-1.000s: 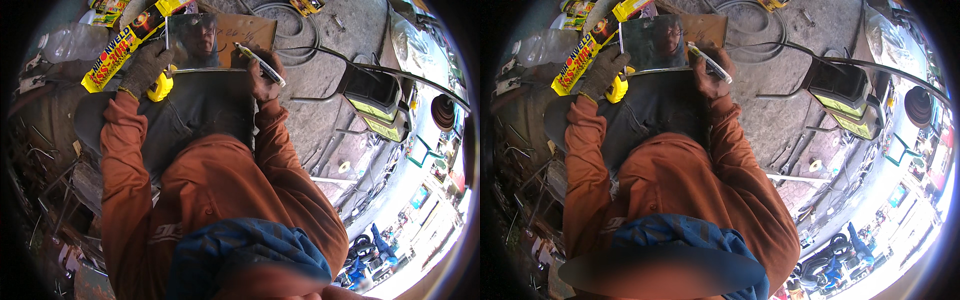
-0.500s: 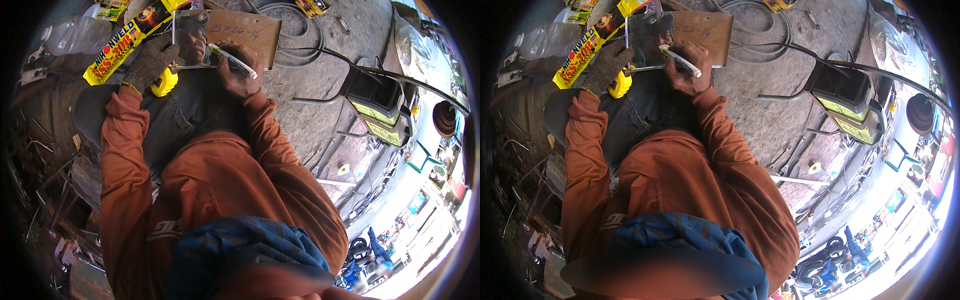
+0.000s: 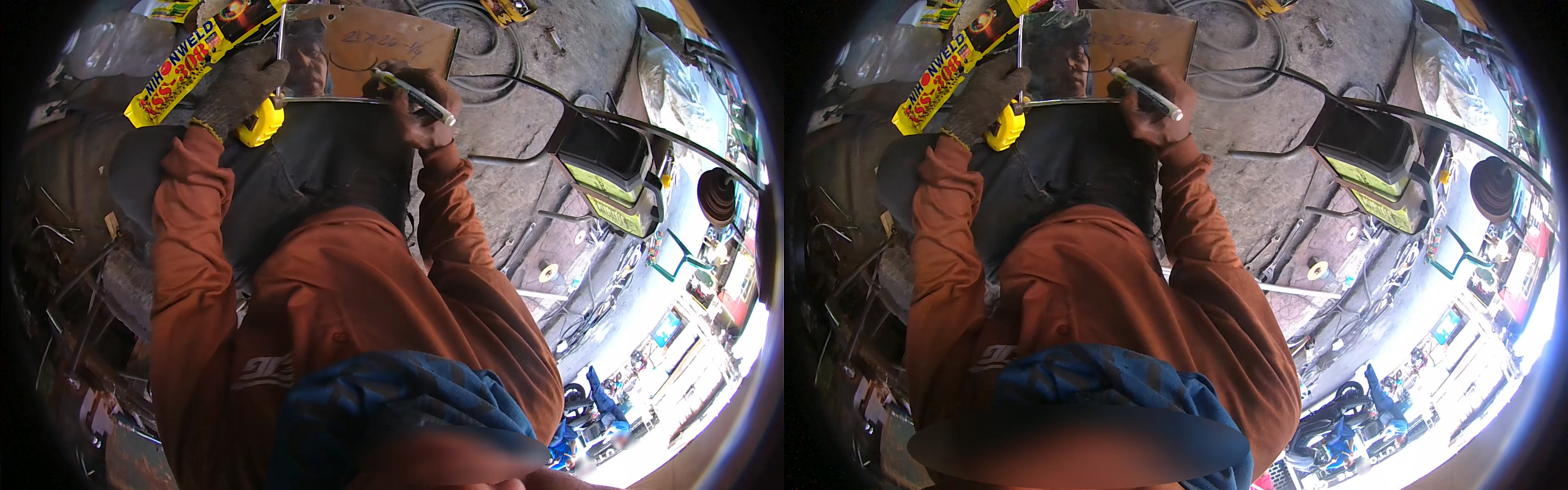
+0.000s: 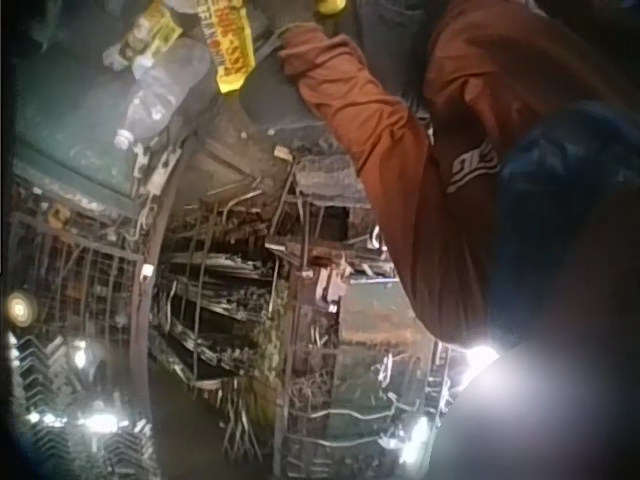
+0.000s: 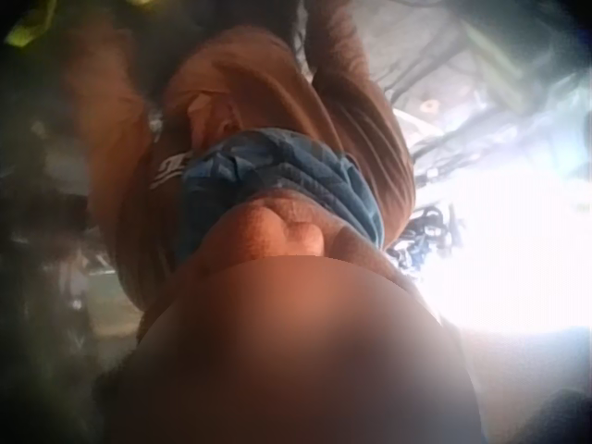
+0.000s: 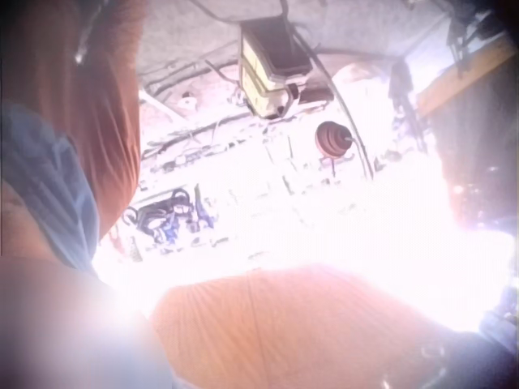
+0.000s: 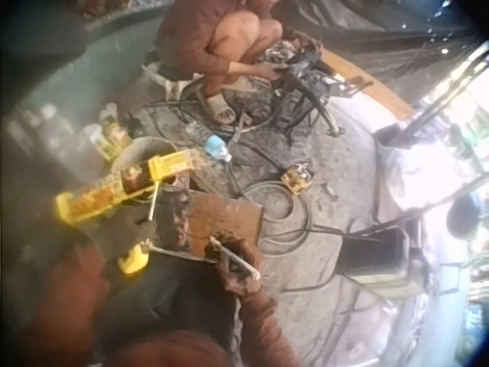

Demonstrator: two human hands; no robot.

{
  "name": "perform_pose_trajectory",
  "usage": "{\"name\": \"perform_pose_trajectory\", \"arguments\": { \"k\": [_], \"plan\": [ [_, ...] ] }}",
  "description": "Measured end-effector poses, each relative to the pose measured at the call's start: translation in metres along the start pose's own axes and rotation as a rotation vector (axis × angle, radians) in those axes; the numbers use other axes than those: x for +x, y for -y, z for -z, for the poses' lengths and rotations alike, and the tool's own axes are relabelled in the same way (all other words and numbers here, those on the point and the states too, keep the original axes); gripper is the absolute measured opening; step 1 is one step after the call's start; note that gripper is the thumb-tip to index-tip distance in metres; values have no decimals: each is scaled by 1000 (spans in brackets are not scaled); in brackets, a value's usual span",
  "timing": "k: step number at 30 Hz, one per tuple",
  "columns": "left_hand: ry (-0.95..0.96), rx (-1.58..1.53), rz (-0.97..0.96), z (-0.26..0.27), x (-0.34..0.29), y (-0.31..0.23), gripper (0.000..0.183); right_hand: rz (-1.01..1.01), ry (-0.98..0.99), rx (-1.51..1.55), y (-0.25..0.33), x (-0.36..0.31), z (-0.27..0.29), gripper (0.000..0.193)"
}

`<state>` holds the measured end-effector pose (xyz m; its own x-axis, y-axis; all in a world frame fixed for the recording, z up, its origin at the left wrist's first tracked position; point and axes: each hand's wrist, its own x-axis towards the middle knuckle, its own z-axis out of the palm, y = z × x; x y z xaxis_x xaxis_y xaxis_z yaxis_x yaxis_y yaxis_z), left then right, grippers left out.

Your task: The person sits on the ground and uses a marker to draw a curved line and write dimensions on a rectangular metal sheet. They hold the sheet steady with one hand while drawing with the other.

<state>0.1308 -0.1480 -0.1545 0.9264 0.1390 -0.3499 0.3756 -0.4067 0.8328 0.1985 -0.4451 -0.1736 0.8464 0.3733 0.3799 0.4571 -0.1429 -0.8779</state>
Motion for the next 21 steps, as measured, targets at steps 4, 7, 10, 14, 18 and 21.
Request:
{"name": "perform_pose_trajectory", "arguments": {
  "k": [4,7,10,14,18,21],
  "plan": [
    [-2,27,5,1,1,0,32,-35,31,-111,2,-2,1,25],
    [-5,69,-60,3,1,3,32,-12,8,-109,2,-2,-1,24],
    [-7,72,-36,3,3,5,31,17,9,-117,1,-1,-3,24],
    [-23,57,-71,3,1,6,31,-18,23,-67,0,0,-6,23],
    [0,10,-28,3,2,6,30,-31,51,-95,3,0,-8,21],
    [15,19,13,4,3,7,29,-1,38,-91,4,2,-13,19]
  ]
}}
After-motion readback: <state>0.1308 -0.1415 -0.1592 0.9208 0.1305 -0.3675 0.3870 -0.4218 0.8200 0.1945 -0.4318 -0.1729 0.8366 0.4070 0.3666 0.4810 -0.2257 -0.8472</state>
